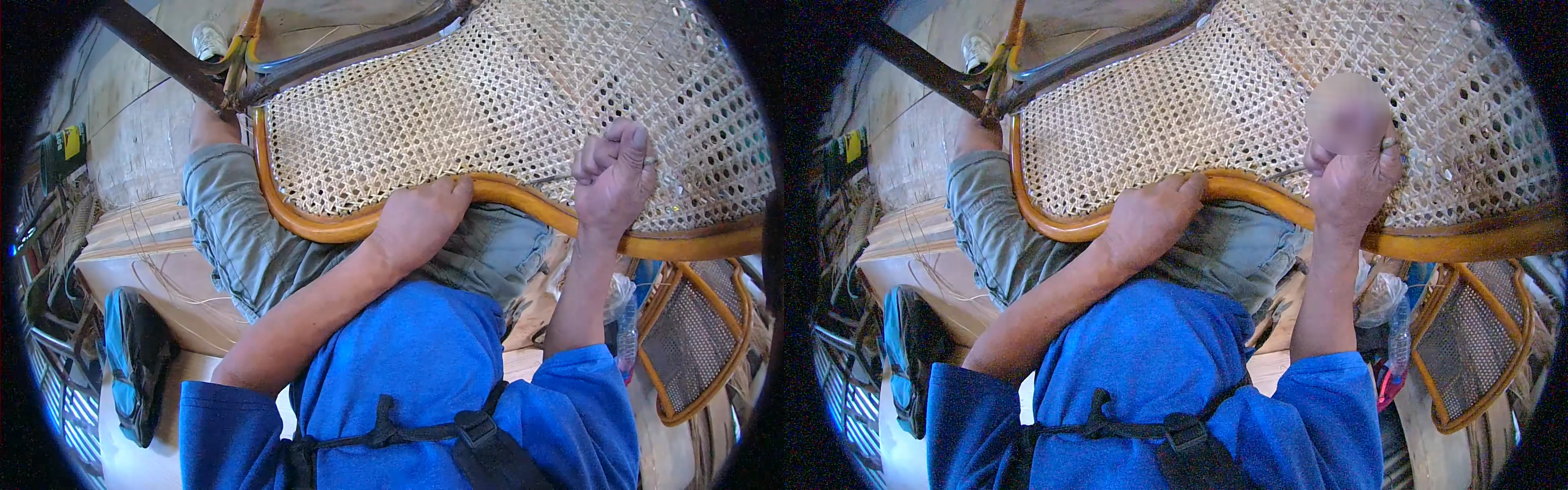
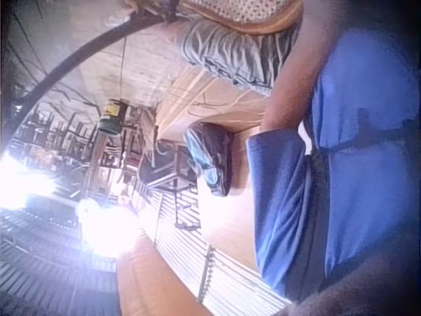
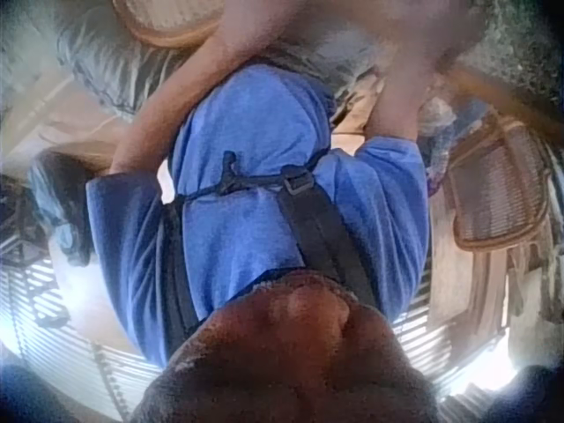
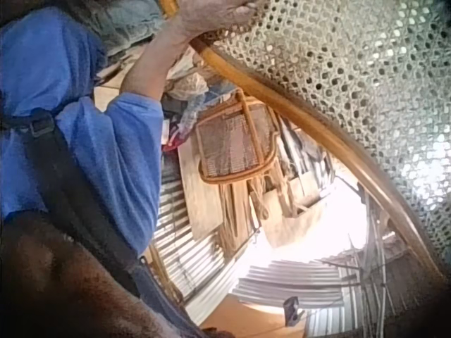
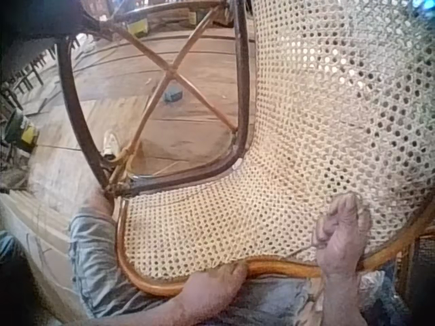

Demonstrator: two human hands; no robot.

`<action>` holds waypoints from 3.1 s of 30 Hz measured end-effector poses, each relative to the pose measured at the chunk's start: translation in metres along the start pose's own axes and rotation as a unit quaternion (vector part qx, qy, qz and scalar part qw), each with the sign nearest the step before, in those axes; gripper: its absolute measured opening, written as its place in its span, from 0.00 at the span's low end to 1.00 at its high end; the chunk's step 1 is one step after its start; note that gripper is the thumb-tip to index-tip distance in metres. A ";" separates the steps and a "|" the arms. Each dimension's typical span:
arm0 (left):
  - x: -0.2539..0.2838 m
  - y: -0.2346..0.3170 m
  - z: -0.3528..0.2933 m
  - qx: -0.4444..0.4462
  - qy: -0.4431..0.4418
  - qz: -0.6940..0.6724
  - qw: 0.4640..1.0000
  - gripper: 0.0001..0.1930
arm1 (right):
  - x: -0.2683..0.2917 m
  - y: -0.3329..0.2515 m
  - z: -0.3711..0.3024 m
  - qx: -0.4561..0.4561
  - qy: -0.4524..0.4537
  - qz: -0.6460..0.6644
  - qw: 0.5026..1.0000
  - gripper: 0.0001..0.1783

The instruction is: The person weaves a natural fiber cord into the frame of a rattan chair seat. They use a hammer to tap the cord into place along the edge of the frame, securing the weave pattern.

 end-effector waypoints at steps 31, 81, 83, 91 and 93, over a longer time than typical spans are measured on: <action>-0.012 0.015 0.108 -0.110 -0.151 -0.154 0.970 0.12 | 0.023 -0.037 -0.031 0.107 -0.053 0.076 0.990 0.21; -0.029 0.019 0.009 -0.197 0.059 -0.017 0.979 0.06 | -0.041 0.001 -0.017 0.036 -0.258 -0.201 0.944 0.22; -0.029 0.021 0.009 -0.205 0.057 -0.030 0.977 0.06 | -0.035 0.004 -0.009 0.028 -0.240 -0.222 0.945 0.20; -0.027 0.014 0.009 -0.198 0.080 -0.049 0.976 0.07 | -0.025 0.009 0.001 -0.089 -0.270 -0.125 0.951 0.23; -0.030 0.016 0.010 -0.193 0.083 -0.061 0.976 0.07 | -0.034 0.010 -0.010 -0.020 -0.243 -0.202 0.948 0.23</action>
Point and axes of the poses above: each hand's wrist, its own z-axis towards the middle knuckle, its own x-axis out of the back of the hand, y = z × x, the point moved 3 cm from there along z, towards the middle knuckle, and after that the axes turned 3 degrees about z, right-handed, at the moved point
